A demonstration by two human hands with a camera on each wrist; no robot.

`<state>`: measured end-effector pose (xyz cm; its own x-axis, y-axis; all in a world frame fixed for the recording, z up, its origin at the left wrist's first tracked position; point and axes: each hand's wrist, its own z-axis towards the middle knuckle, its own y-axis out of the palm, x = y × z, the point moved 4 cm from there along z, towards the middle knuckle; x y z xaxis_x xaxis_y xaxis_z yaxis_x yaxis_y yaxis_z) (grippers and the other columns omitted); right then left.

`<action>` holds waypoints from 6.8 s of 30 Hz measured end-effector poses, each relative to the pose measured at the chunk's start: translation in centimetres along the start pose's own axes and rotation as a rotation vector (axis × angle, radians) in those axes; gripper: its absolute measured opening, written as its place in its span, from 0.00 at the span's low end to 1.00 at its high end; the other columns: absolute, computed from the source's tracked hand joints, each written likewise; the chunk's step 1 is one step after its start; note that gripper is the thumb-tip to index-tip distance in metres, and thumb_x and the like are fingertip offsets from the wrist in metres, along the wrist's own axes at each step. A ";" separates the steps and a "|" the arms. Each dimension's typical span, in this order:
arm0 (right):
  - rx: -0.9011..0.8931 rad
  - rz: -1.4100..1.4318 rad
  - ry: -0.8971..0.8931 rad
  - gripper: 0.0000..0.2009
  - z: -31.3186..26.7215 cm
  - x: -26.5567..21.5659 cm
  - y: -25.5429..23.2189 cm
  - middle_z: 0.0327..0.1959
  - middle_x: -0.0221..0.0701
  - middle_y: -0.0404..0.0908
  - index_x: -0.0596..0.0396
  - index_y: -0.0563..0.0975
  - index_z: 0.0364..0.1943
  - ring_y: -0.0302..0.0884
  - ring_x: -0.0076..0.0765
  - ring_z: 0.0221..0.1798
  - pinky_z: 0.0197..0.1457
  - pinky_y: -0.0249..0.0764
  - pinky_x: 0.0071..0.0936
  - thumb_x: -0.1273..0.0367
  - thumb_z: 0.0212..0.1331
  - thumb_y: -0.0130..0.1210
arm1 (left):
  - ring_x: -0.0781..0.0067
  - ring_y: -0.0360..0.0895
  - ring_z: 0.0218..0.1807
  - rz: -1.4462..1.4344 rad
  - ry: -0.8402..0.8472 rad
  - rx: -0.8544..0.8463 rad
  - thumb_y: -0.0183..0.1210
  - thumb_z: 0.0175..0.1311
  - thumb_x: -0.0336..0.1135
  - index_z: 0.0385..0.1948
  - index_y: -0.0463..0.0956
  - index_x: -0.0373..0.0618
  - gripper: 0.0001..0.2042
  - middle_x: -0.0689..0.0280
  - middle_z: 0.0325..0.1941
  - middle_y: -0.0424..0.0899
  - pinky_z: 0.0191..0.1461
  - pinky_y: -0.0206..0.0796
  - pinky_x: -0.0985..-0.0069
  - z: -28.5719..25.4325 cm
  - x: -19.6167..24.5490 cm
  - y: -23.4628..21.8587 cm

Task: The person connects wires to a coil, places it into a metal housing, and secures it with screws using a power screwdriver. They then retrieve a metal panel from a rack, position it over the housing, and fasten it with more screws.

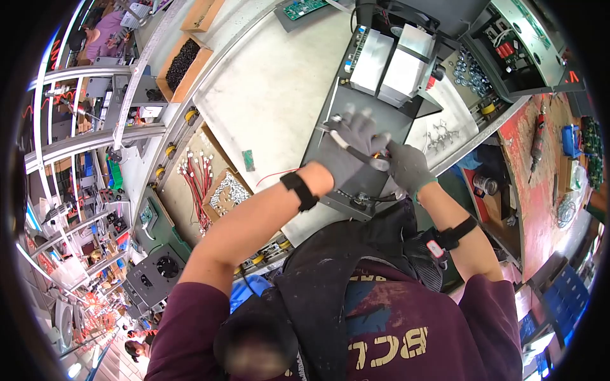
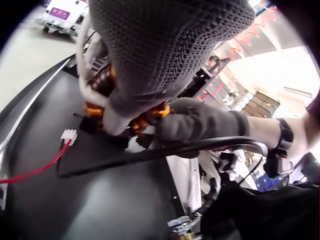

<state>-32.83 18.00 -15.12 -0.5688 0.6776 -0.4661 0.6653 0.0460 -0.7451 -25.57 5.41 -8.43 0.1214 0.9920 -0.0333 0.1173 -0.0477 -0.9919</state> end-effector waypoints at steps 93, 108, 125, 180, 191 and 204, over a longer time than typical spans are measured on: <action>-0.067 -1.199 -0.208 0.13 -3.4 45.3 -21.0 0.52 0.30 0.69 0.38 0.76 0.43 0.62 0.44 0.59 0.64 0.54 0.48 0.57 0.53 0.50 | 0.82 0.64 0.13 -1.283 -1.841 0.787 0.53 0.65 0.41 0.31 0.75 0.42 0.11 0.70 0.19 0.74 0.14 0.52 0.84 -33.1 -6.8 -3.7; 0.179 -0.030 -0.733 0.29 -8.0 -3.2 -23.5 0.35 0.39 0.78 0.55 0.74 0.44 0.74 0.52 0.37 0.42 0.69 0.44 0.56 0.36 0.70 | 0.85 0.61 0.19 -1.915 -1.126 0.951 0.57 0.62 0.48 0.35 0.72 0.42 0.17 0.72 0.23 0.69 0.21 0.54 0.87 -18.5 -2.7 -11.9; -0.141 0.015 -0.414 0.24 -10.1 -20.2 -12.0 0.18 0.40 0.76 0.54 0.74 0.38 0.76 0.54 0.23 0.26 0.69 0.43 0.50 0.44 0.64 | 0.86 0.64 0.17 -2.344 -0.965 0.663 0.54 0.66 0.48 0.37 0.75 0.36 0.19 0.68 0.21 0.75 0.18 0.55 0.87 -19.9 -5.9 -8.7; -0.570 0.298 0.016 0.33 -6.2 -6.8 -8.6 0.30 0.39 0.80 0.53 0.74 0.44 0.80 0.47 0.37 0.39 0.72 0.36 0.49 0.34 0.69 | 0.76 0.77 0.47 -1.120 -0.714 0.008 0.63 0.55 0.34 0.57 0.65 0.41 0.27 0.61 0.48 0.79 0.44 0.71 0.77 -20.2 -12.7 7.8; -0.333 -0.020 -0.167 0.35 -5.7 -9.8 -9.0 0.29 0.38 0.81 0.57 0.73 0.43 0.81 0.48 0.33 0.36 0.74 0.35 0.52 0.29 0.73 | 0.54 0.76 0.38 -0.999 -0.491 0.280 0.60 0.53 0.38 0.48 0.71 0.51 0.19 0.57 0.36 0.75 0.38 0.69 0.65 -14.7 -11.6 6.1; -0.297 -0.099 -0.232 0.35 -5.0 -9.4 -8.6 0.23 0.39 0.79 0.54 0.73 0.43 0.79 0.52 0.28 0.30 0.73 0.41 0.43 0.33 0.68 | 0.70 0.78 0.43 -1.703 -0.635 0.469 0.62 0.55 0.29 0.48 0.73 0.43 0.17 0.61 0.42 0.79 0.46 0.71 0.76 -16.6 -9.9 7.7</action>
<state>-30.78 14.94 -1.96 -0.7086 0.4768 -0.5201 0.6937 0.3364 -0.6369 -9.53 -6.69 -13.74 -0.1681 -0.1687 0.9712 -0.5545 0.8308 0.0483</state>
